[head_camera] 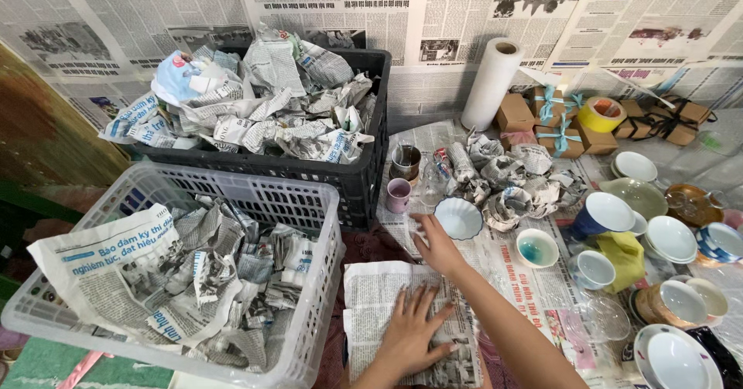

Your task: The person sits on the floor and wraps small ceramic bowls and a blue box with newspaper. They fold the newspaper around each item and place the wrapped bundles on the table.

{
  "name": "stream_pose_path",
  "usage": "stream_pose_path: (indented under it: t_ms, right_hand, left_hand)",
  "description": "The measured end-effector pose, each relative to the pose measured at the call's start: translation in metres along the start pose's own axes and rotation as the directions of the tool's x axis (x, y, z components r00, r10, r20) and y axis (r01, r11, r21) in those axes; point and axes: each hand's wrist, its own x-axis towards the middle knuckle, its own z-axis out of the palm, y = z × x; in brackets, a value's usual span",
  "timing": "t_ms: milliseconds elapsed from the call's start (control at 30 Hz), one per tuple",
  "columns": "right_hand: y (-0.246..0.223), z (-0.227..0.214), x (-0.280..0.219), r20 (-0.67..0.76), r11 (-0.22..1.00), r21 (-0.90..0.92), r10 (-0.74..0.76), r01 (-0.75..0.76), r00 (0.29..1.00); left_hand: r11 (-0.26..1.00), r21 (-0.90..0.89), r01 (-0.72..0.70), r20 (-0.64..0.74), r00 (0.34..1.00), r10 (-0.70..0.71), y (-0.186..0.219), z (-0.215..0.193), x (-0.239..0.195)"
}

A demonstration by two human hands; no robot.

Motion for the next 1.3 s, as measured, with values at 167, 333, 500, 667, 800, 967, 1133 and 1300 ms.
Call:
stream_pose_path:
  t_ms: [167, 333, 500, 667, 800, 967, 1133, 1300]
  right_hand:
    - [0.041, 0.043, 0.055, -0.142, 0.972, -0.231, -0.084, 0.05, 0.986]
    - [0.086, 0.082, 0.084, -0.153, 0.976, -0.189, 0.08, -0.108, 0.985]
    - [0.076, 0.08, 0.07, -0.219, 0.956, -0.228, 0.136, -0.186, 0.966]
    - [0.026, 0.052, 0.028, -0.305, 0.994, -0.106, -0.056, 0.025, 0.951]
    - [-0.011, 0.017, -0.021, -0.111, 0.808, 0.534, 0.359, -0.249, 0.927]
    - [-0.05, -0.015, -0.094, 0.224, 0.193, 0.923, 0.433, -0.332, 0.873]
    - [-0.039, -0.004, -0.132, 0.259, 0.219, 0.891, 0.474, -0.397, 0.842]
    - [-0.023, 0.0, -0.138, 0.263, 0.505, 0.667, 0.527, -0.547, 0.808]
  left_hand:
    - [0.988, -0.12, -0.093, -0.172, 0.983, 0.072, 0.0, -0.004, -0.004]
    - [0.973, -0.197, -0.123, -0.223, 0.972, 0.078, -0.003, 0.003, -0.014]
    - [0.99, -0.069, -0.119, -0.269, 0.958, 0.097, -0.01, 0.011, -0.014]
    - [0.996, -0.053, -0.067, -0.212, 0.976, 0.054, -0.012, 0.016, -0.01]
    - [0.998, 0.062, -0.023, -0.221, 0.975, 0.036, -0.007, 0.018, -0.007]
    - [0.995, 0.105, 0.0, -0.245, 0.969, 0.025, -0.006, 0.01, 0.001]
    - [0.898, -0.376, 0.226, -0.361, 0.857, -0.367, -0.012, -0.005, -0.016]
    - [0.849, -0.435, 0.298, -0.659, 0.537, -0.526, -0.043, -0.002, -0.079]
